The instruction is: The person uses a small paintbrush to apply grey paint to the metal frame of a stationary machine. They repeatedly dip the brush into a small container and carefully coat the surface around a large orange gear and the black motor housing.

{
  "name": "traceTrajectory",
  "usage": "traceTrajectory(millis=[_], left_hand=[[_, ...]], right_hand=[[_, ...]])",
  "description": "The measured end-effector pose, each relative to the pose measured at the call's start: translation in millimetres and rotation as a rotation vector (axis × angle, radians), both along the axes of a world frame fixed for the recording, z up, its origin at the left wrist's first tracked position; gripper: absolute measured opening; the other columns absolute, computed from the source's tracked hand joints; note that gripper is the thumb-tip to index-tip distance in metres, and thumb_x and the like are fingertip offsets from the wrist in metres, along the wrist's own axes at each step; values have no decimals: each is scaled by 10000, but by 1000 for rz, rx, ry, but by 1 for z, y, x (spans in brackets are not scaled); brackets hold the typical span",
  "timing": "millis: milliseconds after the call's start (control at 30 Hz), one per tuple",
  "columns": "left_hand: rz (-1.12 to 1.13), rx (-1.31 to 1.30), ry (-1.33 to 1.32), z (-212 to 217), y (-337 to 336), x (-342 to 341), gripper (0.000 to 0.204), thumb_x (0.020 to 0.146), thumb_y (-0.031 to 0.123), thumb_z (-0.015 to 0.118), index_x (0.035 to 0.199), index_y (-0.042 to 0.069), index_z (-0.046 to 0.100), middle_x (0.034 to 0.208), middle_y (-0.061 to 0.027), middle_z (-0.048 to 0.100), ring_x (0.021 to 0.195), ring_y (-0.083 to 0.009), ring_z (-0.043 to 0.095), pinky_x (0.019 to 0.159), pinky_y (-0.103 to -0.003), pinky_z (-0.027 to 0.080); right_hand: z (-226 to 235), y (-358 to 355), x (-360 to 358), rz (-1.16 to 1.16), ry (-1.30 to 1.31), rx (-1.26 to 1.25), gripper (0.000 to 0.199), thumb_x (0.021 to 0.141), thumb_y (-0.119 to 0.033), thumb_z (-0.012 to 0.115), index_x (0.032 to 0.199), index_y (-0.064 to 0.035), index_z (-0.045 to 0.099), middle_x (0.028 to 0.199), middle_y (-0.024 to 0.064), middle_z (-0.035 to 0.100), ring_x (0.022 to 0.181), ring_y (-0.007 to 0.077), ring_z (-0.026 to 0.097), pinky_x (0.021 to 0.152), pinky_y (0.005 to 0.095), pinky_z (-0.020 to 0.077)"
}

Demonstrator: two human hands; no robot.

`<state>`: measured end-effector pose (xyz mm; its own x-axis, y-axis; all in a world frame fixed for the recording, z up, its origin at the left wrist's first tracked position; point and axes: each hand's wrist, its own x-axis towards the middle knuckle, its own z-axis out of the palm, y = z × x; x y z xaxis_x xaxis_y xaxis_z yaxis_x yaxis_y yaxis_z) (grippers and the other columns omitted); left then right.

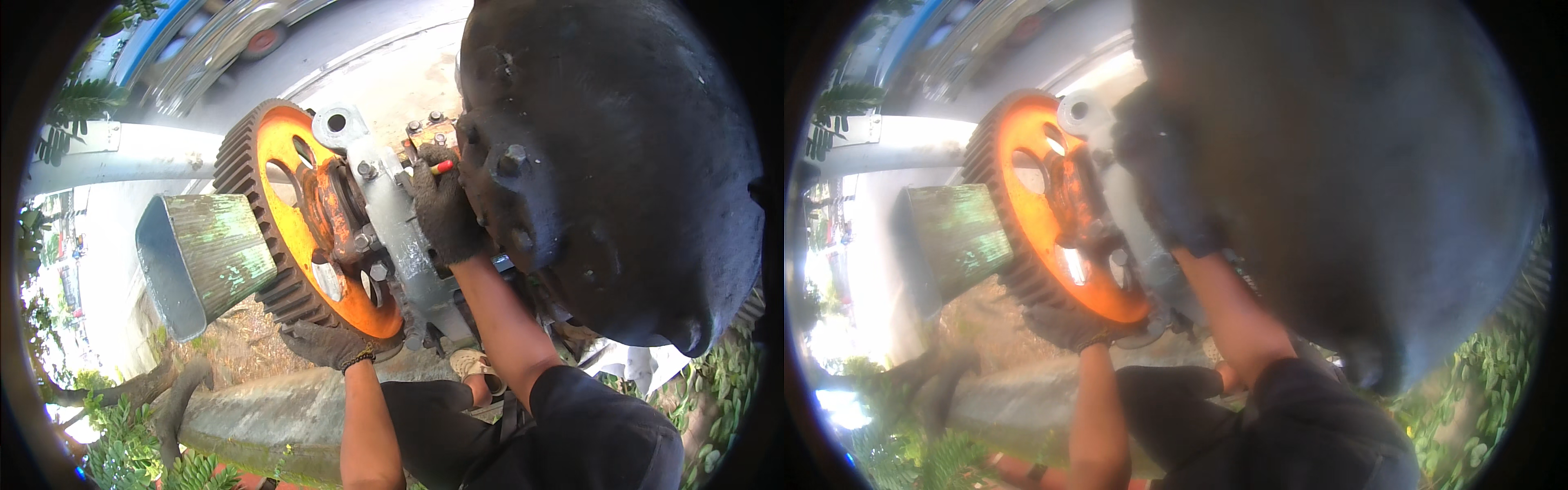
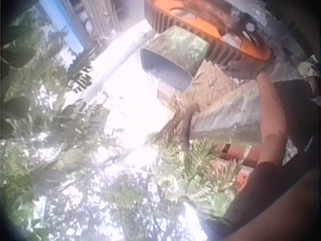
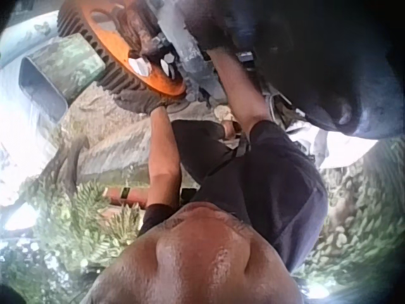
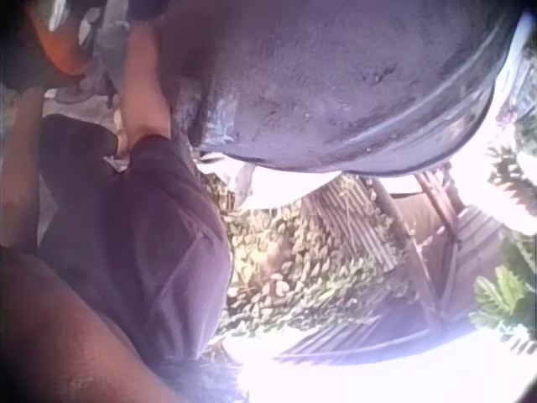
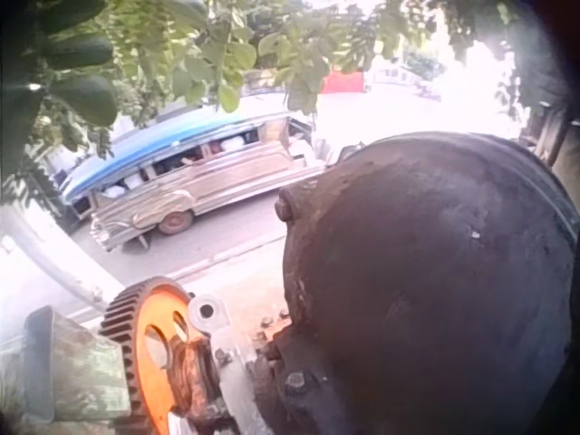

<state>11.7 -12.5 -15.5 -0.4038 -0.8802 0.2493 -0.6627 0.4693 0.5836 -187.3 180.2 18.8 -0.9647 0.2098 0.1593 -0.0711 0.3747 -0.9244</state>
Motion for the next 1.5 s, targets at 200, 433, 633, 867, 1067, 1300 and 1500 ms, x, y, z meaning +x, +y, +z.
traceTrajectory(millis=[200,433,633,867,1067,1300,1500], left_hand=[[-20,-152,-19,-14,-2,5,669,1078,502,436,1409,-78,479,1354,-269,553,1204,-364,567,1052,-461,447],[31,1,19,-5,-3,1,656,1079,475,453,1432,-78,471,1338,-254,578,1157,-340,616,1004,-440,493],[49,-21,17,-11,-2,2,656,1082,485,444,1401,-86,493,1336,-266,578,1189,-379,592,1043,-467,446],[22,-40,17,-4,-4,4,709,1060,530,469,1384,-99,496,1339,-286,573,1203,-399,575,1031,-493,443],[102,101,170,9,12,-11,718,1059,534,455,1403,-94,496,1347,-293,566,1225,-412,570,1048,-492,442],[17,-124,-28,-14,-4,7,663,1076,478,426,1412,-90,486,1358,-305,562,1218,-431,574,1052,-494,448],[70,-102,-7,-7,4,-3,666,1073,485,443,1403,-92,487,1365,-302,562,1211,-419,583,1031,-486,472]], right_hand=[[8,-13,23,-6,98,-238,223,990,-67,665,1195,17,642,1133,136,700,1029,243,682,924,364,547],[7,18,24,90,254,177,194,957,-71,705,1144,-20,694,1080,146,713,1021,288,692,941,395,540],[-19,28,47,166,269,165,167,965,-92,691,1116,-24,710,1061,156,726,1020,302,701,921,403,541],[15,18,51,145,70,187,186,960,-65,680,1136,-9,703,1062,153,730,1017,289,707,913,372,549],[22,22,49,248,37,239,214,950,-55,678,1161,-18,698,1071,169,723,1020,314,706,919,390,544],[54,39,96,292,168,231,285,898,-29,735,1181,-44,703,1122,174,720,1062,330,700,930,409,551],[50,77,143,542,124,252,393,838,-56,803,1220,-60,712,1185,156,718,1078,327,704,854,420,592]])
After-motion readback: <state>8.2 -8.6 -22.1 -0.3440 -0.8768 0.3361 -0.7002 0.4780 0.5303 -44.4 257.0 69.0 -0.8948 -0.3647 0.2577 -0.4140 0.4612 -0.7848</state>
